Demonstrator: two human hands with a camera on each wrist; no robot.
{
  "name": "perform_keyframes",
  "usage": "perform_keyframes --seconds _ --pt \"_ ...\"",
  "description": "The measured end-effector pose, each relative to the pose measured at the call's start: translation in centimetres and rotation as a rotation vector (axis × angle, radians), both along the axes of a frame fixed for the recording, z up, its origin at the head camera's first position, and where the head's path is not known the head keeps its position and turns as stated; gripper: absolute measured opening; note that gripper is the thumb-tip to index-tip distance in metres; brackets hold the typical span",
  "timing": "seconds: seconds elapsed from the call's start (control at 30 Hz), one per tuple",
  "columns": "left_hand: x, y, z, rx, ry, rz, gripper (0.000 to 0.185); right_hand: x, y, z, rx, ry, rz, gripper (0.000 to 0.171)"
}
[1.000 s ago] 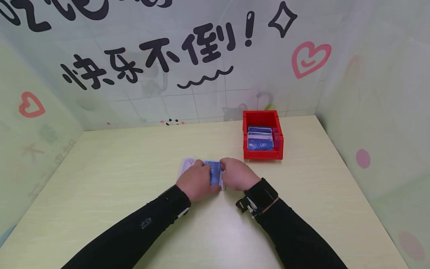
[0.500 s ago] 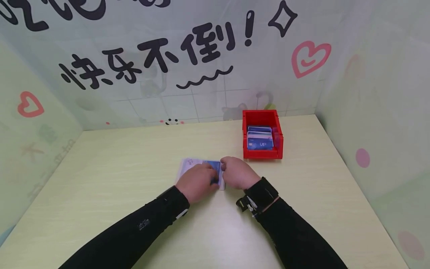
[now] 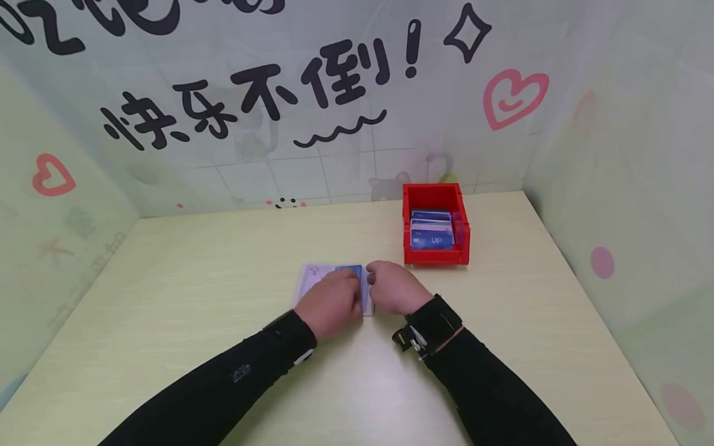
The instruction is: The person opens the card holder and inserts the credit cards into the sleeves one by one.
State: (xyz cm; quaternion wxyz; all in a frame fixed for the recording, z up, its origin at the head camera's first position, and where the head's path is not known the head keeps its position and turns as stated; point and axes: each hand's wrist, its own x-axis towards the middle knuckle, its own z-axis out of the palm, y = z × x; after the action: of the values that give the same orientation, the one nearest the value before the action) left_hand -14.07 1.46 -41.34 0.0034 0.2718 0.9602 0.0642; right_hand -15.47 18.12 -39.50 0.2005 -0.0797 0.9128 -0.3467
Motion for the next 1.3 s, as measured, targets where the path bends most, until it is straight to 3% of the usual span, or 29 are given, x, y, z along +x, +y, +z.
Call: perform_keyframes --seconds 0.13,0.33,0.47,0.67,0.77,1.03,1.3 --pt "-0.1 -0.5 0.0 0.131 -0.031 0.056 0.018 -0.1 -0.2 0.0 0.0 -0.004 -0.009 0.052" --pt "-0.2 -1.4 0.0 0.243 -0.032 0.062 0.016 -0.1 -0.1 0.0 0.036 0.022 0.014 0.052" --pt "-0.4 -1.8 -0.1 0.225 0.0 0.054 0.011 0.1 -0.1 -0.1 0.087 0.067 0.066 0.051" --pt "-0.7 -2.0 -0.2 0.104 0.038 0.002 0.028 0.4 -0.1 -0.3 0.149 0.095 0.114 0.052" --pt "-0.9 -2.1 -0.1 0.058 0.055 -0.001 0.025 0.4 -0.3 -0.3 0.167 0.098 0.123 0.053" --pt "-1.7 -2.9 0.4 0.146 -0.006 0.132 0.031 0.4 -0.5 -0.2 0.191 0.097 0.12 0.051" --pt "-2.5 -4.1 1.0 0.152 -0.016 0.209 0.024 0.5 -0.5 -0.1 0.227 0.09 0.132 0.052"
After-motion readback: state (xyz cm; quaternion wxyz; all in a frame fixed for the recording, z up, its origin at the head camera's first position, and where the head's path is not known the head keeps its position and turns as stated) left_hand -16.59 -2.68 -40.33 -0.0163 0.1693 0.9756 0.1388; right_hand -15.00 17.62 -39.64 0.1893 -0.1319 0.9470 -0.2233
